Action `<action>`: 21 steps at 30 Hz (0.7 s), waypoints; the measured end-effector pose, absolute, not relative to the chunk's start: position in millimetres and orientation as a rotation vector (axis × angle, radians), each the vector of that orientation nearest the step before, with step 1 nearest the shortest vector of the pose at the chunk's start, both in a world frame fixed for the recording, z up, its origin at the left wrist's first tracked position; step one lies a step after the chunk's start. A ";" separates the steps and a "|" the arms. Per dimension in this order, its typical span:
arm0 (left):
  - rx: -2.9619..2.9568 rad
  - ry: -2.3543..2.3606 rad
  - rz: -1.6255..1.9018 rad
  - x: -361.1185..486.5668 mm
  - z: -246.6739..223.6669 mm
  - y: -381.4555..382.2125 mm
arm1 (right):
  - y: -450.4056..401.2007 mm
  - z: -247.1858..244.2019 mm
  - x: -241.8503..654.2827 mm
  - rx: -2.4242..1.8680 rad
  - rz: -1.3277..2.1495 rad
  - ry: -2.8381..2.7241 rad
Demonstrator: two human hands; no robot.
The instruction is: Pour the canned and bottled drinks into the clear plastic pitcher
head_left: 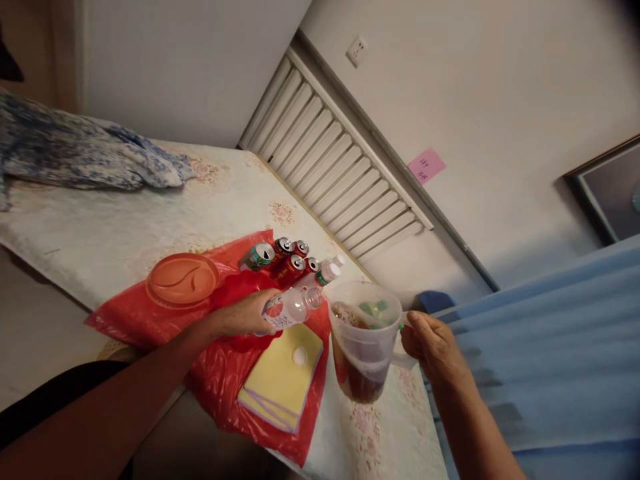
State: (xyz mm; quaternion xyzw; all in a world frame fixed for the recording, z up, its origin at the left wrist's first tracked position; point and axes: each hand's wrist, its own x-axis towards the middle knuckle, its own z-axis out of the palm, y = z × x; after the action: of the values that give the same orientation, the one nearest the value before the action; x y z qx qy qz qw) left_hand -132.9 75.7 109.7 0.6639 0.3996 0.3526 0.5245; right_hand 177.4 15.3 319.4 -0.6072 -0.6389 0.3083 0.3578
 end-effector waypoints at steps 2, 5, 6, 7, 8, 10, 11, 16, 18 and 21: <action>1.601 0.955 0.839 -133.1 109.0 75.8 | 17.7 320.5 178.2 -1.583 0.793 -1.676; 1.611 0.955 0.837 -133.3 108.4 76.0 | 20.8 322.4 176.8 -1.601 0.810 -1.706; 1.611 0.956 0.838 -133.2 108.4 76.0 | 21.6 323.1 175.7 -1.605 0.813 -1.714; 1.608 0.957 0.839 -133.1 108.5 76.1 | 22.1 323.9 174.5 -1.608 0.811 -1.722; 1.604 0.955 0.838 -133.0 108.5 76.3 | 22.5 324.6 173.4 -1.611 0.806 -1.727; 1.594 0.951 0.836 -132.7 107.8 76.8 | 22.7 326.0 171.5 -1.616 0.783 -1.736; 1.592 0.950 0.835 -132.5 107.0 77.1 | 22.7 326.6 170.9 -1.622 0.771 -1.744; 1.603 0.942 0.842 -132.2 102.2 78.1 | 24.4 328.1 171.7 -1.650 0.750 -1.774; 1.598 0.932 0.842 -132.3 101.8 77.8 | 26.0 328.3 172.7 -1.656 0.753 -1.778; 1.612 0.943 0.847 -132.5 102.6 77.3 | 28.2 329.0 173.1 -1.667 0.765 -1.792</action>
State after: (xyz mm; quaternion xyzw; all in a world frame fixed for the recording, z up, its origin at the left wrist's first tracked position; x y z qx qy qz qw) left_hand -132.5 77.3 102.6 0.6722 0.3929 0.3530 0.5188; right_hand 173.1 28.2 329.0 -0.6231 -0.6699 0.2861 0.2848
